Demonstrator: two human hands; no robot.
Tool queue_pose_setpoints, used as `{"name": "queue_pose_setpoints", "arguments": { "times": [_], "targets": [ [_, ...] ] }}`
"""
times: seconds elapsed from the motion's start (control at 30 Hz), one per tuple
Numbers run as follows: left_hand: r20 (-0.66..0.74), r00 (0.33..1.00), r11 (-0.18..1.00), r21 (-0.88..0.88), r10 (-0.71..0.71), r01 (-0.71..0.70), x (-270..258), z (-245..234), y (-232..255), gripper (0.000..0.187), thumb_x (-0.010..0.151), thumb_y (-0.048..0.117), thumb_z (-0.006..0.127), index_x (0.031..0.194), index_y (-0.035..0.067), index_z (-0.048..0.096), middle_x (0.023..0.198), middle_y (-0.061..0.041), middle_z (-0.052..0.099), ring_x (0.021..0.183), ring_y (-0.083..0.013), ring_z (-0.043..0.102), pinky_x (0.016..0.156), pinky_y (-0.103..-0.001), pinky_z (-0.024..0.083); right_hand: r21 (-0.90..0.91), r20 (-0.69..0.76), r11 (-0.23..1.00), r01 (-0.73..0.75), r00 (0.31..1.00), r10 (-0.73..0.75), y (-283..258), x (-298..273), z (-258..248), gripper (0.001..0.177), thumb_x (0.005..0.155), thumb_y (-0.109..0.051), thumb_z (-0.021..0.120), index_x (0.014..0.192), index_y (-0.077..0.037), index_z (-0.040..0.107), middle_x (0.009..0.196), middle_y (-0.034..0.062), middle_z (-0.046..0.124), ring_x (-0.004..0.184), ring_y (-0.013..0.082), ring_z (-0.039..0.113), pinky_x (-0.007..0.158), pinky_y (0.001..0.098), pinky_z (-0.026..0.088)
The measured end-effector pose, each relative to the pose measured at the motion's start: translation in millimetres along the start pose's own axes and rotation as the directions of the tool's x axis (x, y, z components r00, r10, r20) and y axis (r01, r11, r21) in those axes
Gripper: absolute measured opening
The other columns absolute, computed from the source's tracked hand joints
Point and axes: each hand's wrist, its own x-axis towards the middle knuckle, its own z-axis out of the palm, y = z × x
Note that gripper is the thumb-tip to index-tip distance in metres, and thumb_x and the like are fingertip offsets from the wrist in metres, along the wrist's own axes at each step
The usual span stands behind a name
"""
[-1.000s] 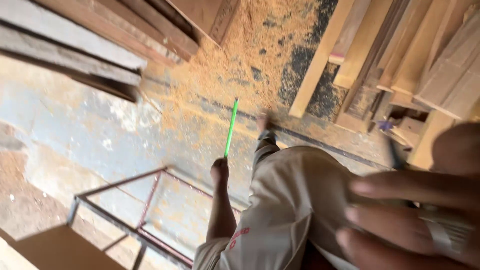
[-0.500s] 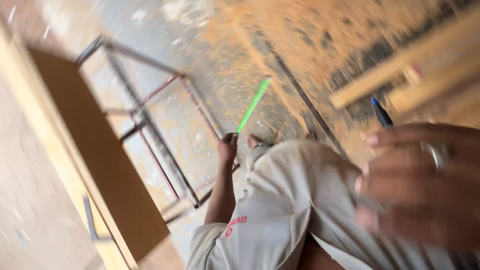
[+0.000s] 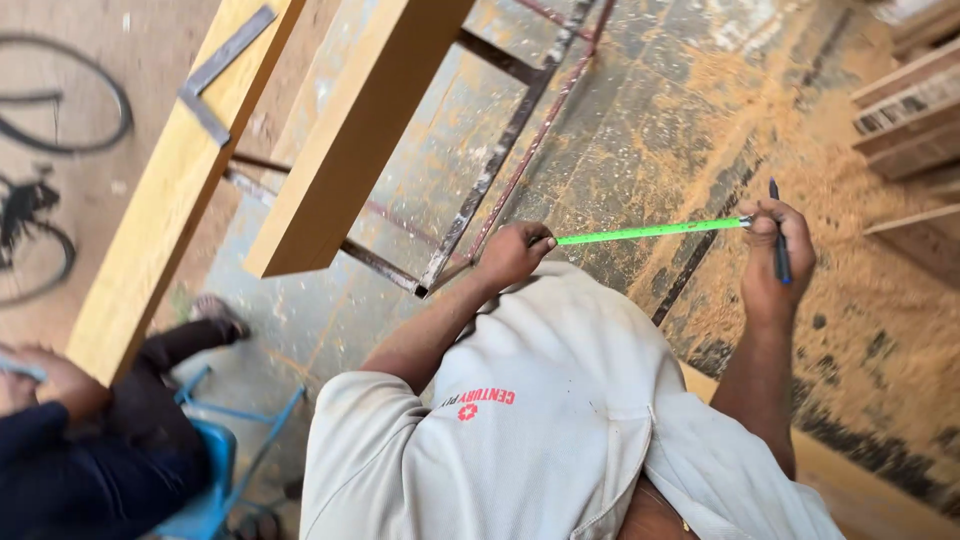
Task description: Using a tape measure, try square, and pencil to mark measurements on wood planks for cutting or assembly.
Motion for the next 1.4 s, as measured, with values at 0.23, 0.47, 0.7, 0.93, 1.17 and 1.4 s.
{"name": "queue_pose_setpoints", "arguments": {
  "times": [0.23, 0.47, 0.7, 0.93, 1.17, 1.4],
  "targets": [
    [-0.156, 0.98, 0.992, -0.045, -0.121, 0.116, 22, -56, 36, 0.024, 0.094, 0.03, 0.066, 0.103, 0.011, 0.077, 0.099, -0.013, 0.076, 0.092, -0.0326, 0.072, 0.081, -0.046, 0.055, 0.351, 0.219, 0.893, -0.28, 0.952, 0.212, -7, 131, 66, 0.02, 0.11, -0.008, 0.066, 0.128, -0.001, 0.061, 0.11, 0.0089, 0.07, 0.095, 0.0176, 0.071, 0.085, 0.032, 0.062],
    [-0.351, 0.903, 0.969, -0.089, -0.246, 0.229, 105, -74, 53, 0.024, 0.091, 0.028, 0.069, 0.106, 0.011, 0.078, 0.101, -0.015, 0.075, 0.092, -0.0335, 0.072, 0.082, -0.045, 0.055, 0.326, 0.492, 0.93, -0.169, 0.87, -0.014, 7, 303, 100, 0.032, 0.1, 0.005, 0.072, 0.13, 0.003, 0.063, 0.114, 0.0089, 0.07, 0.103, 0.0155, 0.07, 0.093, 0.0315, 0.061],
    [-0.413, 0.81, 0.909, -0.15, -0.416, 0.39, 181, -113, 132, 0.023, 0.089, 0.029, 0.071, 0.103, 0.013, 0.079, 0.1, -0.014, 0.077, 0.09, -0.0326, 0.072, 0.082, -0.045, 0.055, 0.088, 0.721, 0.958, 0.272, 0.646, -0.249, -20, 469, 102, 0.025, 0.096, -0.004, 0.079, 0.119, -0.001, 0.072, 0.109, 0.0116, 0.075, 0.096, 0.0167, 0.073, 0.084, 0.0283, 0.061],
    [-0.479, 0.756, 0.882, -0.096, -0.447, 0.461, 246, -176, 184, 0.021, 0.09, 0.03, 0.071, 0.102, 0.015, 0.08, 0.097, -0.011, 0.076, 0.089, -0.0321, 0.072, 0.079, -0.046, 0.055, 0.129, 0.792, 0.835, 0.534, 0.451, -0.411, -13, 589, 140, 0.021, 0.096, -0.008, 0.082, 0.115, -0.004, 0.074, 0.103, 0.0132, 0.075, 0.091, 0.0197, 0.074, 0.076, 0.0312, 0.061],
    [-0.659, 0.686, 0.907, 0.013, -0.308, 0.42, 328, -249, 212, 0.017, 0.091, 0.028, 0.074, 0.094, 0.011, 0.078, 0.089, -0.011, 0.074, 0.083, -0.0317, 0.07, 0.074, -0.048, 0.053, 0.121, 0.79, 0.701, 0.703, 0.359, -0.497, 3, 717, 205, 0.014, 0.103, -0.011, 0.084, 0.112, -0.004, 0.074, 0.1, 0.0135, 0.073, 0.092, 0.0209, 0.073, 0.079, 0.0313, 0.062],
    [-0.815, 0.505, 0.844, 0.038, -0.283, 0.535, 430, -261, 192, 0.017, 0.091, 0.025, 0.078, 0.084, 0.009, 0.077, 0.088, -0.014, 0.071, 0.081, -0.0331, 0.068, 0.073, -0.05, 0.051, 0.16, 0.856, 0.684, 0.712, 0.245, -0.455, 10, 815, 288, 0.024, 0.097, -0.012, 0.089, 0.116, -0.004, 0.076, 0.102, 0.0128, 0.073, 0.094, 0.0238, 0.072, 0.082, 0.0388, 0.058]
  ]
}}
